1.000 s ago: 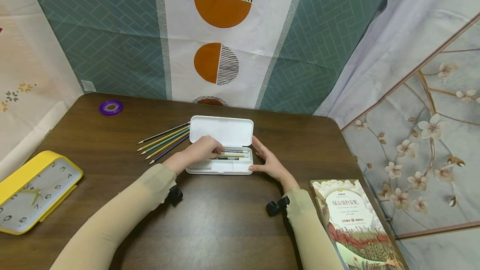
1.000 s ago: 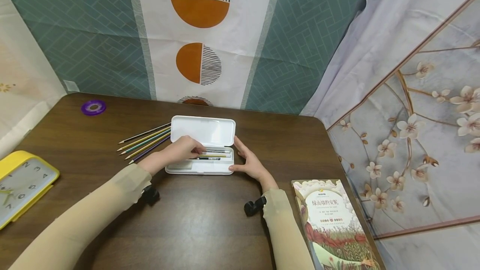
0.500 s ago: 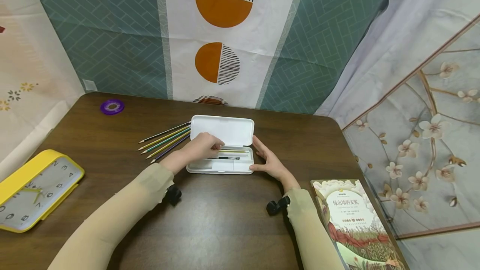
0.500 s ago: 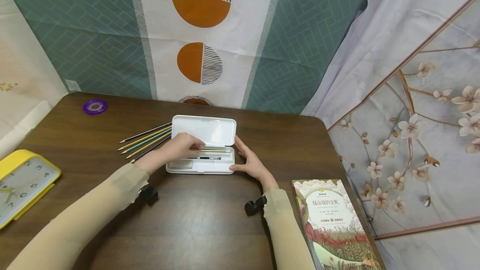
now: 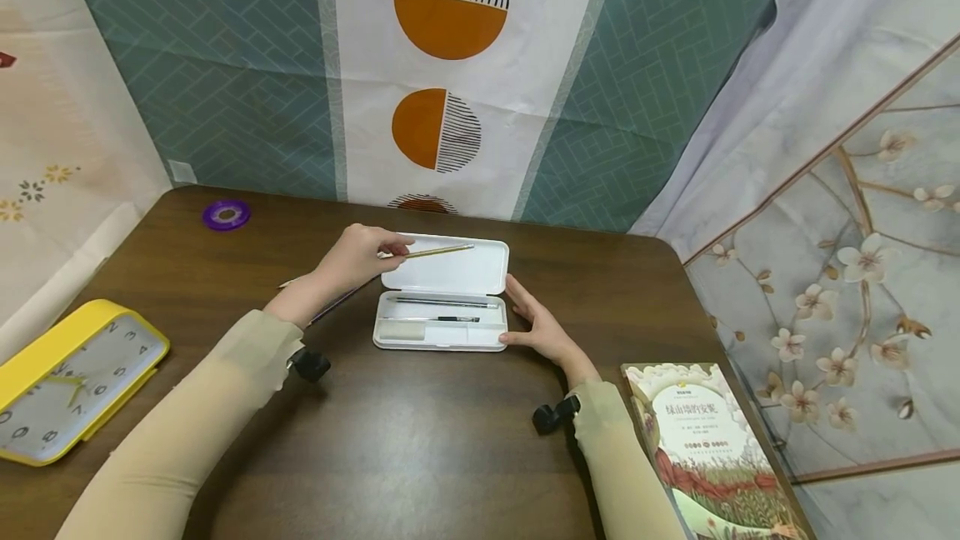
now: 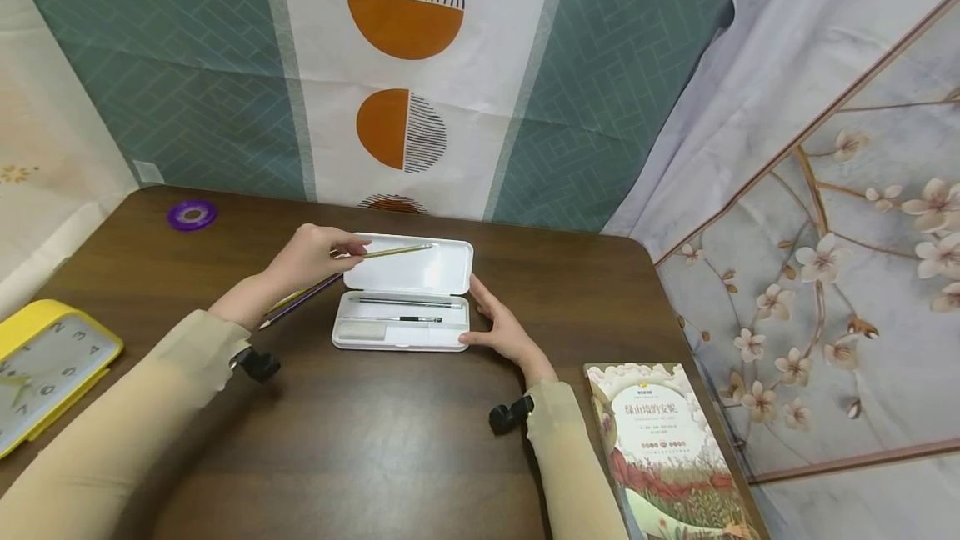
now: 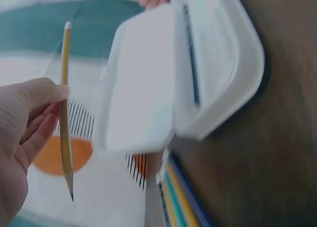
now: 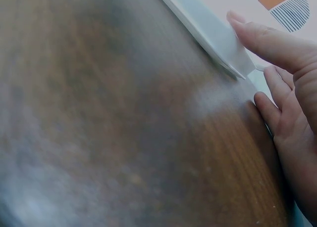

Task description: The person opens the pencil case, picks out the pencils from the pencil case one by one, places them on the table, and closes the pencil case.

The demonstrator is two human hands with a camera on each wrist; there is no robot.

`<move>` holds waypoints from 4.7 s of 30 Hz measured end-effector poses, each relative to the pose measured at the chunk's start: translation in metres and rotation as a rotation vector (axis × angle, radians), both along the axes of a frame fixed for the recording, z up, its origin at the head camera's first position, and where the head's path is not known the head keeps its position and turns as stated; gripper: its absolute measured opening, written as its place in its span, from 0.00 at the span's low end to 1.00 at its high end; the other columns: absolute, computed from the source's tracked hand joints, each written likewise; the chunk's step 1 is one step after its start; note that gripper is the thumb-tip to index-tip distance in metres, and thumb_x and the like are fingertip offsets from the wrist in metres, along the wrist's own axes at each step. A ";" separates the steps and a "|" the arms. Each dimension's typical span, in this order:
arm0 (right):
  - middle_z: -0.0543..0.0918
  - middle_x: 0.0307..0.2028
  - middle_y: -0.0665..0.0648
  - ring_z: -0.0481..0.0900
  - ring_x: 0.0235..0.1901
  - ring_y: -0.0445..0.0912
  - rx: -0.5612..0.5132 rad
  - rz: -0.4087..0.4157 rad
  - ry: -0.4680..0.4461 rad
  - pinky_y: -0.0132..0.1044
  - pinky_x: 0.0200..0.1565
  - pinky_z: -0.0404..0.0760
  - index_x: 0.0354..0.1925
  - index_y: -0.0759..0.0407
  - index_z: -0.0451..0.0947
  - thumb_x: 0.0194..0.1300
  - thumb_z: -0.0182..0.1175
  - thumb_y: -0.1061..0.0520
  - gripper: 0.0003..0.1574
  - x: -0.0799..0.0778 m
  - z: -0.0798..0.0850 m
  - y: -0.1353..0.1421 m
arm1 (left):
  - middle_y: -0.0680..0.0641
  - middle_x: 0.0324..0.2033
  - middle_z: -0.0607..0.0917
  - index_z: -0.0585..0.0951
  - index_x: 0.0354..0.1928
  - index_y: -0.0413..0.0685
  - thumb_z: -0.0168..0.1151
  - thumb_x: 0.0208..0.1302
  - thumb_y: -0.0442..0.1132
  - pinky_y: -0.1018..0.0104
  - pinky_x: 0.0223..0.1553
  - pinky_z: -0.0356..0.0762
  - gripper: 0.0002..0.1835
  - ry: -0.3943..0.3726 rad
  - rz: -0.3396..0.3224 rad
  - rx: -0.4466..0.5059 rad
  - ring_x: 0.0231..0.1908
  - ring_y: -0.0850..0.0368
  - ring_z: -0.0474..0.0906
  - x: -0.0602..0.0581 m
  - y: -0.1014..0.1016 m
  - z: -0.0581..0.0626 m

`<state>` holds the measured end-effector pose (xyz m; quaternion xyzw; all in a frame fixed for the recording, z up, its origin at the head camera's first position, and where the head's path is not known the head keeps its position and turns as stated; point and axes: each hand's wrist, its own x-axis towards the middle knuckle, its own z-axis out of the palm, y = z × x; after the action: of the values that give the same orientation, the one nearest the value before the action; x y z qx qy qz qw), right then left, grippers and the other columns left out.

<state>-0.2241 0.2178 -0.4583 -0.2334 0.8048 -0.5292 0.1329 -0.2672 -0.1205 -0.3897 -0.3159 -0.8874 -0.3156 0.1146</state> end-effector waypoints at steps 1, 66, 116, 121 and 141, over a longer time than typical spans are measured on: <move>0.44 0.77 0.65 0.44 0.76 0.59 0.002 0.000 -0.002 0.59 0.72 0.52 0.77 0.66 0.39 0.55 0.68 0.70 0.63 0.000 0.000 0.000 | 0.41 0.33 0.89 0.85 0.47 0.34 0.67 0.57 0.26 0.54 0.39 0.84 0.14 0.008 0.023 0.016 0.34 0.48 0.86 0.000 -0.006 0.001; 0.45 0.77 0.64 0.44 0.76 0.59 -0.028 -0.009 -0.013 0.60 0.72 0.52 0.76 0.66 0.40 0.55 0.69 0.70 0.63 -0.001 -0.004 0.001 | 0.32 0.38 0.87 0.80 0.51 0.26 0.62 0.64 0.29 0.42 0.49 0.78 0.16 -0.306 0.308 -0.025 0.41 0.36 0.83 -0.035 -0.103 -0.073; 0.47 0.78 0.57 0.45 0.77 0.52 -0.046 -0.007 0.016 0.57 0.73 0.53 0.78 0.55 0.42 0.55 0.70 0.68 0.64 -0.013 -0.029 0.008 | 0.41 0.48 0.87 0.83 0.52 0.37 0.69 0.58 0.31 0.54 0.49 0.82 0.19 -0.142 -0.090 -0.045 0.46 0.47 0.84 0.003 0.035 -0.038; 0.47 0.78 0.58 0.45 0.77 0.52 -0.044 -0.016 0.010 0.57 0.73 0.53 0.78 0.56 0.42 0.54 0.69 0.70 0.64 -0.013 -0.029 0.008 | 0.41 0.48 0.87 0.84 0.52 0.37 0.67 0.60 0.31 0.54 0.50 0.81 0.17 -0.192 -0.093 -0.082 0.47 0.48 0.84 0.005 0.043 -0.045; 0.46 0.77 0.65 0.44 0.76 0.60 -0.042 -0.005 -0.006 0.61 0.72 0.52 0.76 0.67 0.40 0.54 0.68 0.71 0.63 0.000 -0.001 0.001 | 0.42 0.46 0.88 0.84 0.50 0.36 0.66 0.61 0.31 0.55 0.53 0.80 0.15 -0.139 -0.182 -0.185 0.48 0.48 0.84 0.010 0.053 -0.059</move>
<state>-0.2244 0.2183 -0.4598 -0.2327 0.7937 -0.5470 0.1291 -0.2574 -0.0680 -0.4492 -0.3814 -0.8862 -0.2629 -0.0060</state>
